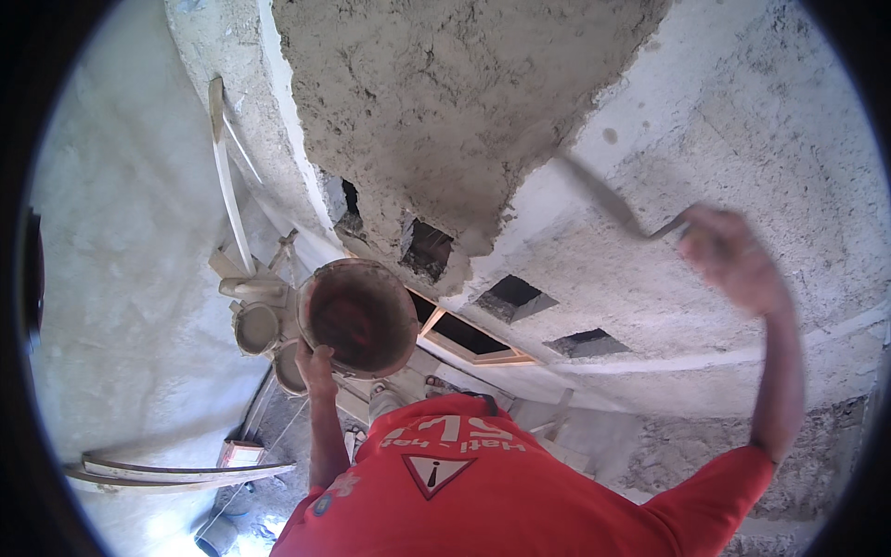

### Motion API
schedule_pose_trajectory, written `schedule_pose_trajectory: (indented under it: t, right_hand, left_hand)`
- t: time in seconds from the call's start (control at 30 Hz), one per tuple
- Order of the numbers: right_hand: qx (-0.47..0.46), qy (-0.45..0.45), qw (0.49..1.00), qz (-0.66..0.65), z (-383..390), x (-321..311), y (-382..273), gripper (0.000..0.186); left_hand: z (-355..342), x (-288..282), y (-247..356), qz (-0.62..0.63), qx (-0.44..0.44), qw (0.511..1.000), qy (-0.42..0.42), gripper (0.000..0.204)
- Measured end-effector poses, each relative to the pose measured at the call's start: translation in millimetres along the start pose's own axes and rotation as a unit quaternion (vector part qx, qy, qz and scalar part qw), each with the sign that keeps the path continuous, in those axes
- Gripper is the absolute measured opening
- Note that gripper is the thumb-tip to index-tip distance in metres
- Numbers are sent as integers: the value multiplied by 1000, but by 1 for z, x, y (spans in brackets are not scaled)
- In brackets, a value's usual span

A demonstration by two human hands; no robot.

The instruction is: The person applies mortar from a bucket to an unfinished wall using a trowel and then smooths the surface with a long straight-edge tool.

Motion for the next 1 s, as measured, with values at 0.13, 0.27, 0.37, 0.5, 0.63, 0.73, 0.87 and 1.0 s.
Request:
schedule_pose_trajectory:
  t: [0.13,0.27,0.37,0.5,0.63,0.73,0.87,1.0]
  right_hand:
    - [-3,-223,967,-121,-5,81,7,14]
    - [-143,-94,985,2,-18,95,1,16]
    - [-246,45,964,91,-22,86,-22,19]
    - [-189,81,959,193,-47,86,-29,22]
    - [-61,19,991,122,-51,46,-33,26]
    - [-81,36,987,131,-42,21,-7,25]
    - [-47,64,990,120,-18,4,-4,24]
    - [-65,82,989,100,1,18,-28,25]
  left_hand:
    - [-3,5,5,-11,-16,1000,-10,50]
    - [-1,4,19,8,-9,1000,-9,47]
    - [-2,1,22,-17,21,1000,-8,47]
    - [-3,0,16,-33,10,999,-1,47]
    - [-1,-5,5,-23,-3,1000,4,48]
    - [4,-1,9,10,3,1000,-8,49]
    - [2,-8,0,14,-25,1000,5,50]
    - [-1,-27,2,62,-68,995,37,47]
Point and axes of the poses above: each hand's wrist, its own z-axis away from the middle knuckle, its own x-axis out of the palm, y = z × x, the point moved 4 cm from there along -z, towards the middle knuckle, and after that the axes turned 1 degree about z, right-handed, at the moved point
